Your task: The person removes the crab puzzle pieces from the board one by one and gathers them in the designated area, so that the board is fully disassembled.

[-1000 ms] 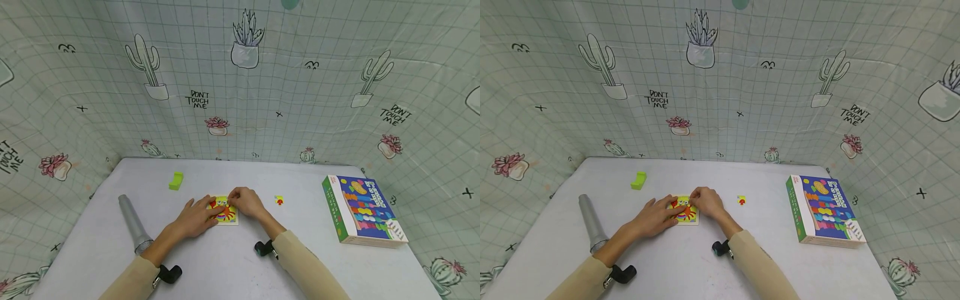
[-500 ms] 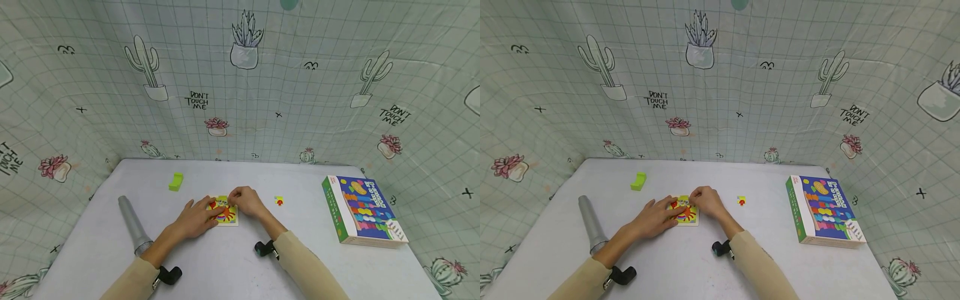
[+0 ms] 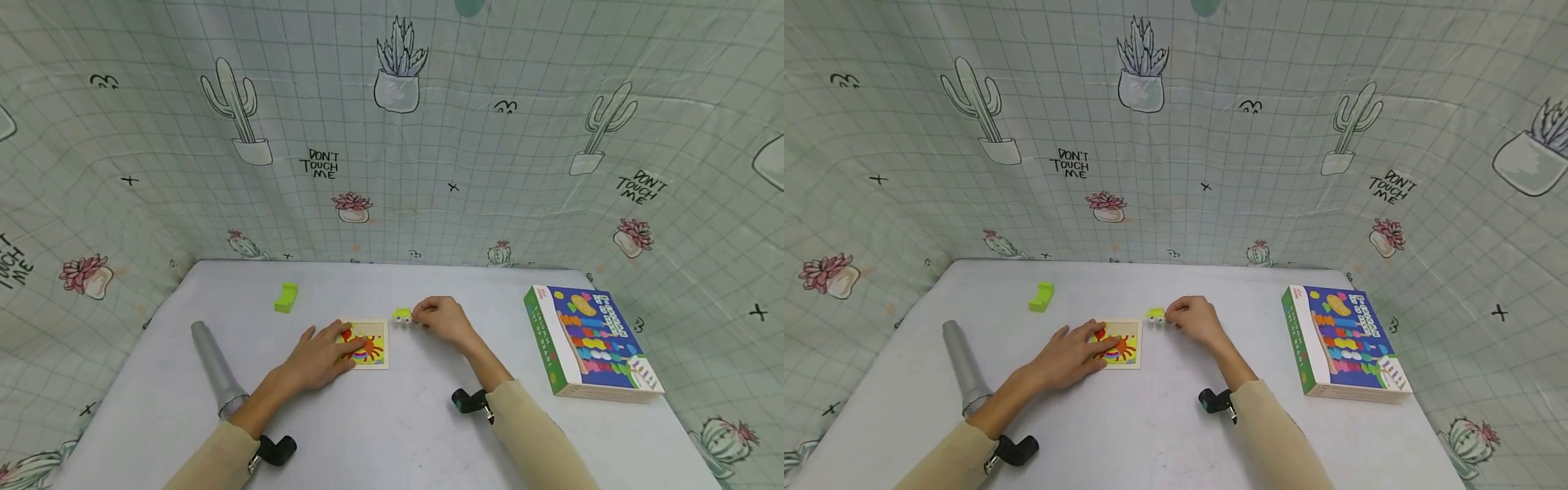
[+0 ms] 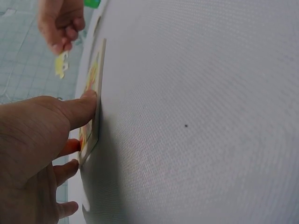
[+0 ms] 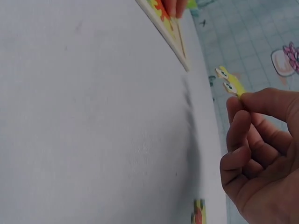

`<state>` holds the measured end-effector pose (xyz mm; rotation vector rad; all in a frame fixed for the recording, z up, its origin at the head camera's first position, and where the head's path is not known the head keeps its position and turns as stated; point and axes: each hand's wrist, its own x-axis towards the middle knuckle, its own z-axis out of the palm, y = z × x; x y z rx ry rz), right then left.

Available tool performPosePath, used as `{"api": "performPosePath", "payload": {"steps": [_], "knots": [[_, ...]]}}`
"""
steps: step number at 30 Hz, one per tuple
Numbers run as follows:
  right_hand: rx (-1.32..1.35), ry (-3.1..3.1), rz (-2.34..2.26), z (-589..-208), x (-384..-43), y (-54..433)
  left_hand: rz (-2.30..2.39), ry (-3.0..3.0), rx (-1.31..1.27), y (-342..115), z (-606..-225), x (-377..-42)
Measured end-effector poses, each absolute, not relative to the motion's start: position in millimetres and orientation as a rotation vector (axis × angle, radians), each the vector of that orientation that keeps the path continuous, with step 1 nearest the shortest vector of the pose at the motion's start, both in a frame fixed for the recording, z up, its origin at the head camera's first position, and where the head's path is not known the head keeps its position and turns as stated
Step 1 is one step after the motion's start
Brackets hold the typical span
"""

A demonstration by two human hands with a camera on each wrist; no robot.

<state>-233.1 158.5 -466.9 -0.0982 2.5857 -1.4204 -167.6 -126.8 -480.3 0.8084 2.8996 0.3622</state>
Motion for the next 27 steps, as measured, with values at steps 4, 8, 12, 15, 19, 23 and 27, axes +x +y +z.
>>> {"api": "performPosePath", "payload": {"steps": [4,8,12,15,19,23,27], "knots": [[-0.042,2.605,-1.391,-467,-234,181,0.362,2.907,0.815,-127,-481,-168],[-0.004,2.613,-1.333,-465,-234,199,0.366,2.912,0.818,-127,-480,-168],[0.022,2.646,-1.251,-467,-237,211,0.366,2.912,0.817,-127,-480,-168],[0.041,2.660,-1.211,-470,-239,216,0.366,2.911,0.814,-126,-480,-168],[0.056,2.654,-1.169,-472,-240,217,0.361,2.915,0.818,-126,-480,-168],[0.040,2.639,-1.138,-472,-241,218,0.361,2.921,0.826,-126,-481,-168],[-0.016,2.610,-1.136,-469,-241,220,0.358,2.922,0.823,-126,-482,-168]]}}
